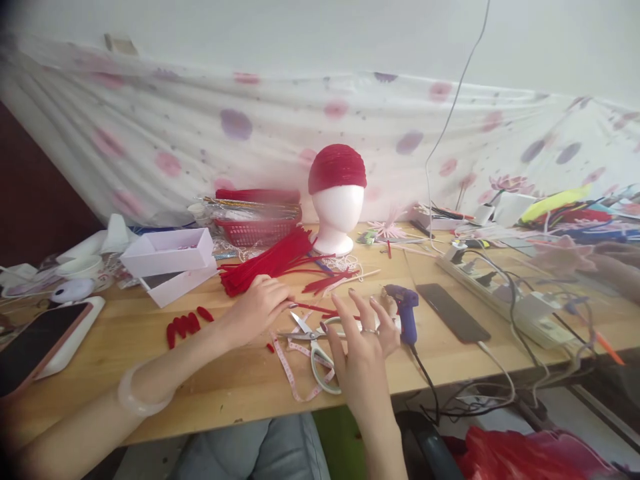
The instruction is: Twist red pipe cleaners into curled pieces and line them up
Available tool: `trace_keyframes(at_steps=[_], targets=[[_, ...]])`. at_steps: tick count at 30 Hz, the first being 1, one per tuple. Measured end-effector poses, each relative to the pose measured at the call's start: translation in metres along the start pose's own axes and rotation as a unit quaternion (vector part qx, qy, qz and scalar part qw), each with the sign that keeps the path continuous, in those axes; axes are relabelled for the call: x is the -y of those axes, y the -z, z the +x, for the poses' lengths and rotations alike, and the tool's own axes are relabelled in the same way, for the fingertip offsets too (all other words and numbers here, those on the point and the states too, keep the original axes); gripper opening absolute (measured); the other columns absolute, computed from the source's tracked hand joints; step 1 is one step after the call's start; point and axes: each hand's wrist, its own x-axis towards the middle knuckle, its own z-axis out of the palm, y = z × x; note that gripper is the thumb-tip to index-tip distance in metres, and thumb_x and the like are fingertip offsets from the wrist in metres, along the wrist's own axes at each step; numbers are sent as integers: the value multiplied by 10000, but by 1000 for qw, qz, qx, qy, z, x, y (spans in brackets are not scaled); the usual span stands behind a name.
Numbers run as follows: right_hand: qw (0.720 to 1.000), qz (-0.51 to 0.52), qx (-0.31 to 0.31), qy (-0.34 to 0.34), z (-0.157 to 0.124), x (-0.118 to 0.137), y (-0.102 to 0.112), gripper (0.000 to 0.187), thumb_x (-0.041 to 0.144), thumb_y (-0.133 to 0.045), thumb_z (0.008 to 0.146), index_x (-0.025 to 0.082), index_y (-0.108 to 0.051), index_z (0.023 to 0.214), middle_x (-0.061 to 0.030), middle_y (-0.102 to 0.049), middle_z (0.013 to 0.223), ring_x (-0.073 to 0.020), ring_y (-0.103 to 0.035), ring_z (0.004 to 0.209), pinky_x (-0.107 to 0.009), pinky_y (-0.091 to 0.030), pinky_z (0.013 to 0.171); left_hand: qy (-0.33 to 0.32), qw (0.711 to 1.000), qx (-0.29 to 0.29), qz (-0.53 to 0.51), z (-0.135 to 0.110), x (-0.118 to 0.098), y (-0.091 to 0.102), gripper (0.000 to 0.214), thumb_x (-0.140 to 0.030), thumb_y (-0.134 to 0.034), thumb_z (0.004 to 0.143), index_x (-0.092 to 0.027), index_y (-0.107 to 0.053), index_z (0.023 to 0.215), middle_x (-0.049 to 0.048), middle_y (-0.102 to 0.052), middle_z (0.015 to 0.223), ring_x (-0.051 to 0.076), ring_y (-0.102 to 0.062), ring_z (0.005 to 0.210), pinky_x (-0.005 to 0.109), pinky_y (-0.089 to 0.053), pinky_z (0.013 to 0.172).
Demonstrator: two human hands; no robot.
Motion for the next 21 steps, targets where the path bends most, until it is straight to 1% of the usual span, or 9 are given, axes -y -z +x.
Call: trace_keyframes(at_steps=[2, 5, 7, 9, 12, 15, 17, 19, 21], targets=[[999, 6, 38, 19, 6, 1, 5, 210, 269, -446, 975, 257, -642, 1050, -80, -666, 1106, -311, -481, 1132, -494, -329, 954, -10, 1000, -21, -3, -18, 4, 10, 172, -186, -475, 974, -171, -611, 871, 44, -716, 889, 198, -618, 851, 355, -389, 843], [989, 70, 124, 33, 8, 6, 9, 287, 252, -396, 994, 226, -582, 777, -32, -643, 780, -238, -550, 849, -421, -374, 851, -22, 998, -59, -16, -48, 15, 20, 169, -192, -477, 978, -166, -611, 879, 31, -708, 853, 184, -604, 811, 355, -380, 853], [978, 116, 169, 42, 9, 15, 7, 305, 248, -389, 997, 217, -534, 731, -22, -603, 728, -213, -542, 778, -386, -391, 803, -14, 997, -66, -24, -65, 22, 23, 122, -229, -521, 963, -160, -621, 954, 43, -718, 919, 189, -612, 857, 369, -371, 887], [972, 137, 185, 53, 10, 31, 1, 289, 246, -406, 993, 214, -528, 734, -22, -590, 722, -209, -534, 771, -370, -396, 780, -10, 998, -56, -28, -77, 23, 23, 187, -290, -573, 938, -171, -617, 1075, 56, -726, 1014, 206, -620, 933, 393, -355, 927], [967, 149, 188, 79, 13, 55, -9, 282, 222, -423, 985, 208, -539, 728, -18, -576, 701, -201, -518, 742, -364, -394, 768, -39, 998, -41, -20, -83, 15, 20, 199, -301, -561, 946, -211, -638, 1106, 36, -743, 970, 207, -637, 929, 417, -346, 943], [963, 172, 178, 102, 17, 59, -9, 296, 206, -416, 982, 204, -549, 717, -14, -562, 679, -194, -517, 716, -366, -402, 775, -60, 997, -50, -5, -89, 11, 22, 208, -205, -483, 977, -197, -681, 914, 17, -739, 822, 184, -653, 813, 414, -371, 908], [968, 178, 152, 91, 18, 45, -1, 302, 232, -432, 979, 206, -548, 702, -19, -566, 686, -199, -531, 725, -354, -415, 754, -56, 995, -77, -9, -102, 20, 31, 273, -153, -447, 975, -190, -675, 831, 8, -734, 769, 172, -656, 753, 404, -393, 889], [979, 165, 111, 51, 18, 25, 10, 332, 278, -459, 976, 210, -528, 658, -27, -569, 691, -208, -541, 738, -332, -422, 697, -32, 991, -128, -20, -124, 36, 46, 286, -131, -424, 967, -208, -682, 872, -1, -749, 790, 164, -664, 739, 378, -420, 861], [985, 146, 86, 22, 17, 6, 21, 348, 320, -482, 969, 214, -535, 642, -28, -558, 664, -211, -529, 722, -324, -420, 652, 5, 982, -189, -16, -150, 55, 61, 235, -176, -479, 946, -260, -699, 931, -27, -750, 772, 167, -659, 708, 371, -441, 836]])
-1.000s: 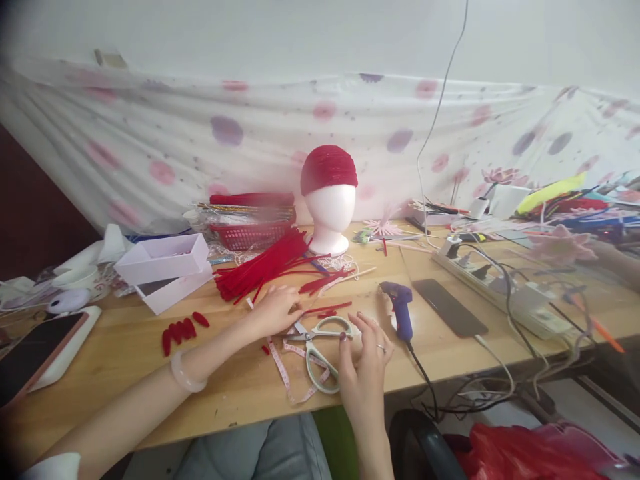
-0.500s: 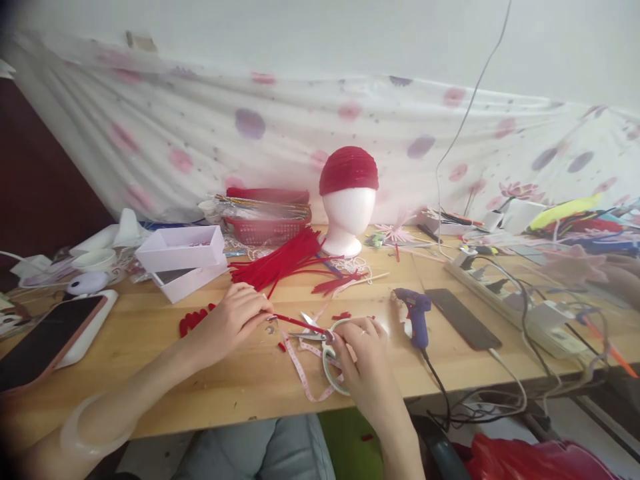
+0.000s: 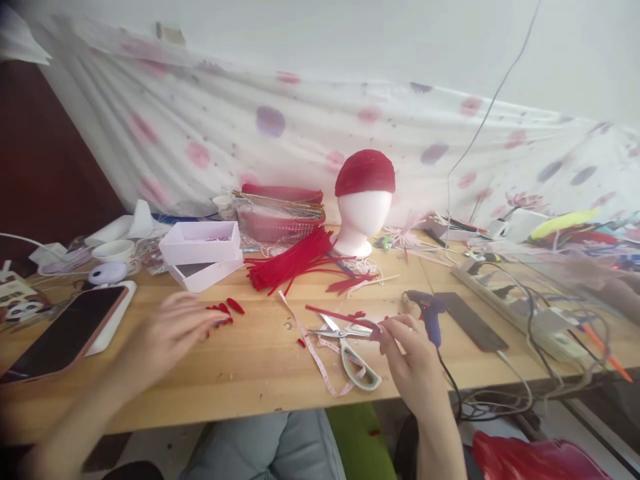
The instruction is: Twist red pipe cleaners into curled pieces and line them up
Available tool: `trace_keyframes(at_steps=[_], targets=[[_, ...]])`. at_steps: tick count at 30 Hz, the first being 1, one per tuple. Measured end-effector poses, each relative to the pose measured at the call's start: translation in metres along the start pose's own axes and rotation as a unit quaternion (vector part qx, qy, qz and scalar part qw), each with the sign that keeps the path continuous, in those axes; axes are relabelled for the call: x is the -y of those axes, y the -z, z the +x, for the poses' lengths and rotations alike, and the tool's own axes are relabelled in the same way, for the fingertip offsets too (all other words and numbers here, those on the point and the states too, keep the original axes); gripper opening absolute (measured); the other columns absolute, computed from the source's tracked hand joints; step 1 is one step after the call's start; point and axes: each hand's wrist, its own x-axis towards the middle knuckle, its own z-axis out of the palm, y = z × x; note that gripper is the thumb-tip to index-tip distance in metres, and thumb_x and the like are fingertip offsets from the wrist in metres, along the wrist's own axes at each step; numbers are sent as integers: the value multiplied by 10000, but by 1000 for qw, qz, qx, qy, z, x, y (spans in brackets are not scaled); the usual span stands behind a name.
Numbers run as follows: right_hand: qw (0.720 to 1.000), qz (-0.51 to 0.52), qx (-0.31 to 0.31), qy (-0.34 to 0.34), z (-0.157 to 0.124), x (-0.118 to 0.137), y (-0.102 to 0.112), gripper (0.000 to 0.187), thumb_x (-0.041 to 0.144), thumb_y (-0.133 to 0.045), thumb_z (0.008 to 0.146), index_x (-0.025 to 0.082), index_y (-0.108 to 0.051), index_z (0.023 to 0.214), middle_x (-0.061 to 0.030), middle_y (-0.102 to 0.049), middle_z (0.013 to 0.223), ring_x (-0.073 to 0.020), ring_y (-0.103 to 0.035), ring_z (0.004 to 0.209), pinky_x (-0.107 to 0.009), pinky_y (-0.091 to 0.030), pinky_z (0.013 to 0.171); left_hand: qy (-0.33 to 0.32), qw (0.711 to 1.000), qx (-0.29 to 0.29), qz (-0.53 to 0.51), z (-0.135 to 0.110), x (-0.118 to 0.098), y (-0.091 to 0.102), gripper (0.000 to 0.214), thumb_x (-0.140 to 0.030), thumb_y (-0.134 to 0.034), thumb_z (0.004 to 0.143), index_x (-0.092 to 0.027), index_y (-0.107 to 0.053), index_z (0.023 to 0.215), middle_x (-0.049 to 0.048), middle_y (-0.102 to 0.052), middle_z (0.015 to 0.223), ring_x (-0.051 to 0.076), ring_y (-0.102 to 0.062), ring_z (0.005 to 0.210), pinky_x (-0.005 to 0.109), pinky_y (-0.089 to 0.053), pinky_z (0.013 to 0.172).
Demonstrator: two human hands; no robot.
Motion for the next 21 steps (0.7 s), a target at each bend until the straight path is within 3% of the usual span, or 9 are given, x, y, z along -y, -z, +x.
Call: trace_keyframes(at_steps=[4, 8, 9, 11, 12, 15, 17, 19, 21], targets=[[1000, -6, 19, -10, -4, -5, 8, 370, 341, -478, 969, 214, -535, 626, -41, -570, 691, -219, -537, 756, -339, -443, 663, 116, 989, -96, 11, -25, 12, 33, 121, -285, -605, 872, -325, -708, 822, -20, -689, 697, 212, -597, 697, 393, -457, 737], [999, 0, 39, 21, -3, 18, -4, 266, 283, -479, 965, 220, -632, 756, -66, -630, 793, -244, -568, 870, -363, -474, 713, 112, 989, -94, -38, -12, -21, 23, 402, -284, -576, 894, -252, -523, 496, 8, -633, 673, 207, -588, 732, 383, -474, 721], [999, 3, 42, 31, -3, 25, -8, 229, 269, -495, 958, 223, -655, 801, -68, -640, 807, -247, -574, 884, -368, -479, 725, 114, 989, -82, -53, -4, -32, 14, 385, -268, -521, 927, -253, -568, 545, 21, -663, 744, 210, -611, 790, 382, -488, 741], [998, 11, 48, 47, -2, 41, -15, 178, 252, -532, 943, 227, -682, 851, -70, -651, 823, -248, -582, 898, -379, -489, 751, 88, 993, -76, -30, 13, -56, -8, 161, -304, -554, 921, -262, -685, 1005, 77, -683, 1093, 248, -612, 1031, 439, -485, 899], [997, 18, 52, 53, -2, 48, -18, 169, 249, -542, 939, 227, -690, 862, -72, -653, 830, -247, -586, 900, -385, -495, 764, 61, 997, -50, -11, 20, -67, -20, 309, -328, -568, 917, -243, -619, 1209, 111, -641, 1234, 282, -563, 1158, 508, -420, 1004], [994, 43, 73, 67, -6, 57, -17, 181, 252, -539, 941, 227, -708, 880, -75, -663, 837, -240, -608, 896, -406, -510, 809, -32, 998, 57, -5, 32, -85, -47, 291, -277, -503, 957, -263, -605, 1230, 72, -709, 1156, 273, -565, 1179, 648, -134, 1138], [995, 38, 64, 71, -12, 49, -6, 185, 256, -545, 936, 230, -711, 859, -72, -673, 833, -240, -626, 890, -426, -507, 855, -50, 994, 95, -26, 28, -74, -49, 303, -145, -440, 958, -281, -653, 1125, 10, -764, 956, 199, -653, 974, 653, -28, 1146], [998, 14, 32, 54, -20, 31, 13, 185, 266, -553, 929, 231, -709, 835, -71, -677, 815, -242, -634, 874, -416, -518, 837, -8, 997, 74, 9, 17, -49, -38, 359, -74, -402, 915, -274, -692, 980, -10, -770, 856, 192, -678, 864, 657, -64, 1131], [1000, -10, 12, 25, -27, 14, 28, 189, 283, -557, 927, 231, -709, 828, -74, -677, 782, -245, -628, 846, -369, -536, 722, 41, 995, 0, 88, 6, -23, -22, 329, -98, -413, 895, -265, -697, 911, -5, -754, 728, 227, -690, 779, 688, -117, 1091]])
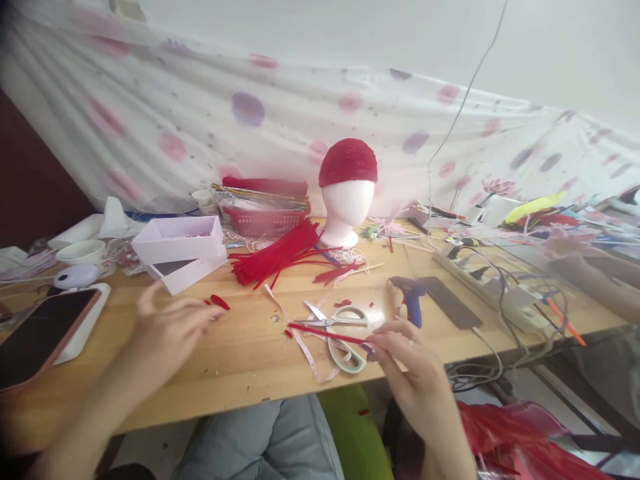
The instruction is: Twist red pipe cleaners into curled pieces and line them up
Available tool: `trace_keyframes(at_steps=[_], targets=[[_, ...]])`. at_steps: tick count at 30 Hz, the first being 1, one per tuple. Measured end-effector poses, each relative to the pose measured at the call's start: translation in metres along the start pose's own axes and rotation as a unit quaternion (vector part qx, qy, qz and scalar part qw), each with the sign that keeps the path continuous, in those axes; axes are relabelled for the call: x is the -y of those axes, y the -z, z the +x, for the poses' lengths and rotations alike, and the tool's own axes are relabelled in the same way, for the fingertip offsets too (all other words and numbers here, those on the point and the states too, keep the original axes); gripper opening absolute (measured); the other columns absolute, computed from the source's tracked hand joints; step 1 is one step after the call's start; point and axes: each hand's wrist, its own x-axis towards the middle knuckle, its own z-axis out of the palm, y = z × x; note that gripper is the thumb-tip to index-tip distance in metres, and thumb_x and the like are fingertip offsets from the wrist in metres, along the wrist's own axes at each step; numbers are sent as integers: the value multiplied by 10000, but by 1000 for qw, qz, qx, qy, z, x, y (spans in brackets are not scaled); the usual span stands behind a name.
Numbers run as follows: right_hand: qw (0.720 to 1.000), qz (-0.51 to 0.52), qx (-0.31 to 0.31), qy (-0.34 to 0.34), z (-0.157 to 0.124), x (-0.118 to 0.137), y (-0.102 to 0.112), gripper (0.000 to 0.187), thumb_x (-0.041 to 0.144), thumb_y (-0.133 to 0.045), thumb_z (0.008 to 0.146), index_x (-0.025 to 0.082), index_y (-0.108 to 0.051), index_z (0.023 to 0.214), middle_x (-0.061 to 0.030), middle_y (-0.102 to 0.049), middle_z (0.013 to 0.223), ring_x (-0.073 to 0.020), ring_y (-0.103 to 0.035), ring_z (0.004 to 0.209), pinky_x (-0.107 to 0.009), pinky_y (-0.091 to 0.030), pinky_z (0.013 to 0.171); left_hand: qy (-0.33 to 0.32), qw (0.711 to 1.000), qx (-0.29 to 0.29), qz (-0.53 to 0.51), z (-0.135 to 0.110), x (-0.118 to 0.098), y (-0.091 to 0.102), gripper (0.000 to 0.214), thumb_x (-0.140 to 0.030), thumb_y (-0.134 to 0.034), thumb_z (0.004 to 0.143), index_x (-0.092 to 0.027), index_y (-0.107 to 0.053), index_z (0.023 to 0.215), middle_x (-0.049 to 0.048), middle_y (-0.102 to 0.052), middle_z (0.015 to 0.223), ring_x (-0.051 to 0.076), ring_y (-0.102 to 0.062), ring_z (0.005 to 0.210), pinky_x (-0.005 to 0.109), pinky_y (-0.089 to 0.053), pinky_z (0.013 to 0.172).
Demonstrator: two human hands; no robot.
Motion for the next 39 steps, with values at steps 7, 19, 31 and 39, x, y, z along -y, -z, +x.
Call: trace_keyframes(at_steps=[7, 19, 31, 39], targets=[[993, 57, 92, 37, 16, 26, -32, 170, 223, -561, 938, 239, -730, 939, -54, -693, 771, -231, -628, 891, -369, -530, 768, -11, 995, 64, -77, 0, -42, -7, 315, -432, -577, 902, -244, -627, 1150, 107, -685, 1206, 276, -614, 1080, 575, -263, 1079], [999, -39, 8, -17, 2, 36, -23, 211, 295, -507, 961, 231, -658, 1095, -88, -694, 1066, -253, -600, 1043, -415, -449, 933, -27, 973, 190, -128, -7, -41, -19, 288, -161, -373, 953, -213, -549, 732, 18, -649, 704, 191, -606, 680, 314, -467, 660], [993, -80, 75, -52, 17, 18, -106, 131, 296, -709, 845, 247, -719, 966, -104, -587, 1256, -327, -453, 1173, -532, -393, 981, 191, 963, 66, -180, -43, -14, -22, 252, -277, -404, 961, -232, -596, 805, -6, -703, 717, 158, -676, 654, 223, -483, 590], [982, -130, 71, -117, 13, 19, -130, 40, 288, -716, 837, 255, -703, 854, -50, -625, 1270, -357, -397, 1241, -607, -281, 1032, 238, 947, 73, -203, -46, -26, -47, 287, -305, -396, 969, -211, -630, 833, 45, -748, 831, 180, -696, 768, 245, -489, 682]])
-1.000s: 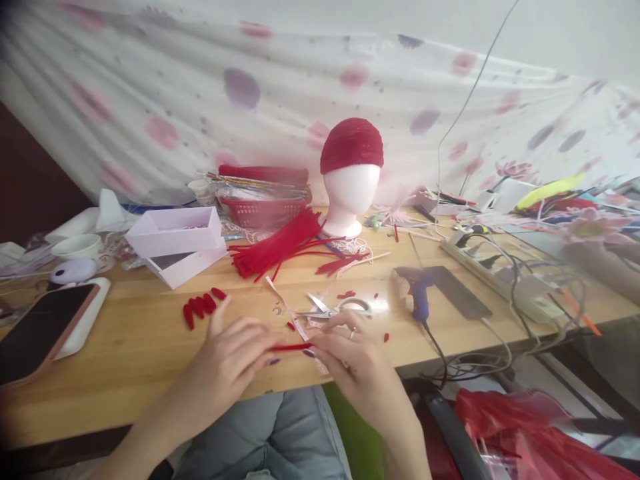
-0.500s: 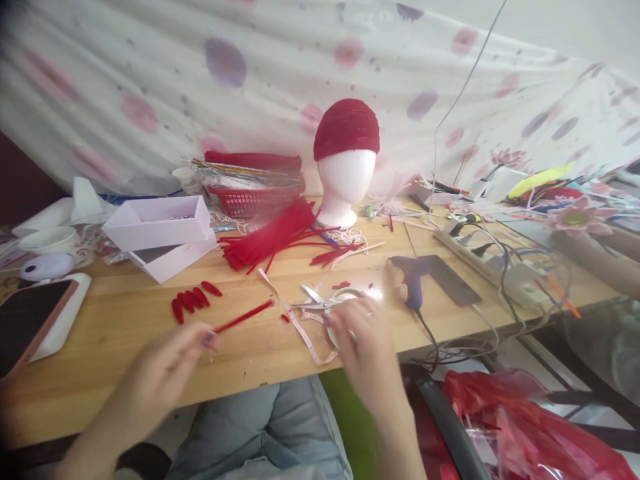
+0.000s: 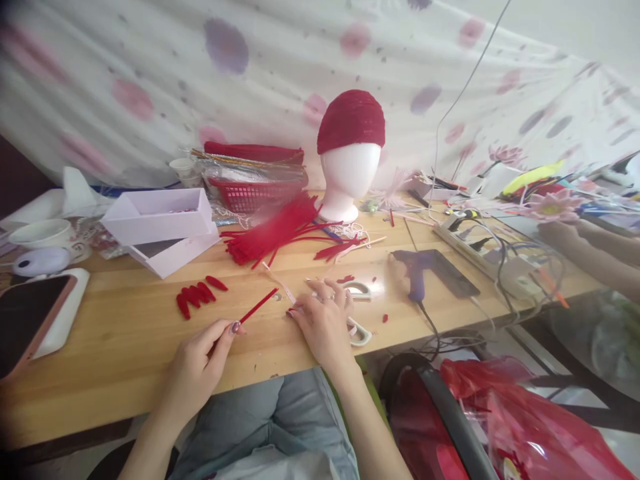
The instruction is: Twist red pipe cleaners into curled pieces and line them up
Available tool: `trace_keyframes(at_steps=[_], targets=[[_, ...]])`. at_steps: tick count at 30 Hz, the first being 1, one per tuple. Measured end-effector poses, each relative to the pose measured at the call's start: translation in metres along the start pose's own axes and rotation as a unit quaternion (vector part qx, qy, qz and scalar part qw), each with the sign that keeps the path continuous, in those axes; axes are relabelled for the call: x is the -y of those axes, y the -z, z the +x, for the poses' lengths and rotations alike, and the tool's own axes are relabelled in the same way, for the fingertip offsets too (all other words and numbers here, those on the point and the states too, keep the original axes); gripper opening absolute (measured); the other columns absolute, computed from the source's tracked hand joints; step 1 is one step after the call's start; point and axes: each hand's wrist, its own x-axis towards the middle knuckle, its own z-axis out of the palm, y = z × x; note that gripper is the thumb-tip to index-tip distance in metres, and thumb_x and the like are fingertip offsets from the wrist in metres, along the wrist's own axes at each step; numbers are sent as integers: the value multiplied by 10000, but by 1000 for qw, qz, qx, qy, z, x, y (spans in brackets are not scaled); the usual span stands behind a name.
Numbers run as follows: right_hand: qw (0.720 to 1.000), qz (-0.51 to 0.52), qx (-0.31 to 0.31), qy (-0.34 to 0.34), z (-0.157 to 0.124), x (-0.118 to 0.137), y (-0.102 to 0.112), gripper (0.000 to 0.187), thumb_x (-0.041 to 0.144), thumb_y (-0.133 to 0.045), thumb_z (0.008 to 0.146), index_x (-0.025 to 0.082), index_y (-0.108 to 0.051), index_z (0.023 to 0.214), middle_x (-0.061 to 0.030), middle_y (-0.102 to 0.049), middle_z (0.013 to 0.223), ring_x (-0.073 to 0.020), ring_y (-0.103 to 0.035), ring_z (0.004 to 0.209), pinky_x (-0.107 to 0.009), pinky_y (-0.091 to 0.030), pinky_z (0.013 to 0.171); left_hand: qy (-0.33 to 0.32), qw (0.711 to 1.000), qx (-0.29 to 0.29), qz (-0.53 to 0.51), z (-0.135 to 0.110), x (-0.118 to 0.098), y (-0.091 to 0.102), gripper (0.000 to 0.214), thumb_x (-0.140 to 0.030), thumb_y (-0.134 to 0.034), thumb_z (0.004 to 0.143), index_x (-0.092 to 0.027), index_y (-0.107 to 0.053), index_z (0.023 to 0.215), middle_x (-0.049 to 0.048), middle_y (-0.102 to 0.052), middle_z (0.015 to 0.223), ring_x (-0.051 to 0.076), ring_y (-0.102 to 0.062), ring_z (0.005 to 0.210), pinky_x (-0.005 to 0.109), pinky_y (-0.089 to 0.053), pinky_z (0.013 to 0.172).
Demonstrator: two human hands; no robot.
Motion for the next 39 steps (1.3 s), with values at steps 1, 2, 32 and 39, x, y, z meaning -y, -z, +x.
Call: trace_keyframes(at_steps=[1, 2, 32, 39], targets=[[1000, 3, -2, -2, 0, -1, 0, 57, 293, -711, 841, 243, -689, 857, -58, -624, 1269, -353, -400, 1236, -591, -295, 1030, 6, 1000, 2, -6, 0, 1, 1, 293, -314, -393, 971, -208, -636, 845, 51, -750, 847, 180, -696, 774, 243, -489, 684], [1000, 5, -6, -6, 0, -1, 1, 74, 302, -705, 846, 235, -678, 861, -66, -621, 1268, -350, -404, 1228, -577, -311, 1023, 12, 1000, 1, -11, 0, 2, 1, 300, -321, -390, 972, -206, -641, 856, 54, -751, 856, 179, -695, 775, 242, -488, 684], [994, -77, -24, 79, 4, -12, 9, 185, 304, -579, 926, 262, -742, 848, -61, -628, 1277, -367, -397, 1221, -565, -333, 990, 116, 991, 6, -67, -1, 4, 4, 360, -447, -421, 935, -211, -672, 831, -47, -413, 472, 174, -532, 535, 237, -362, 495], [994, -82, 31, 62, 8, -10, 7, 185, 210, -507, 939, 185, -666, 849, -134, -627, 1220, -370, -390, 1240, -603, -292, 1009, 137, 986, 9, -95, -1, 3, 5, 375, -476, -433, 914, -197, -664, 814, -40, -466, 525, 140, -432, 482, 228, -313, 452]])
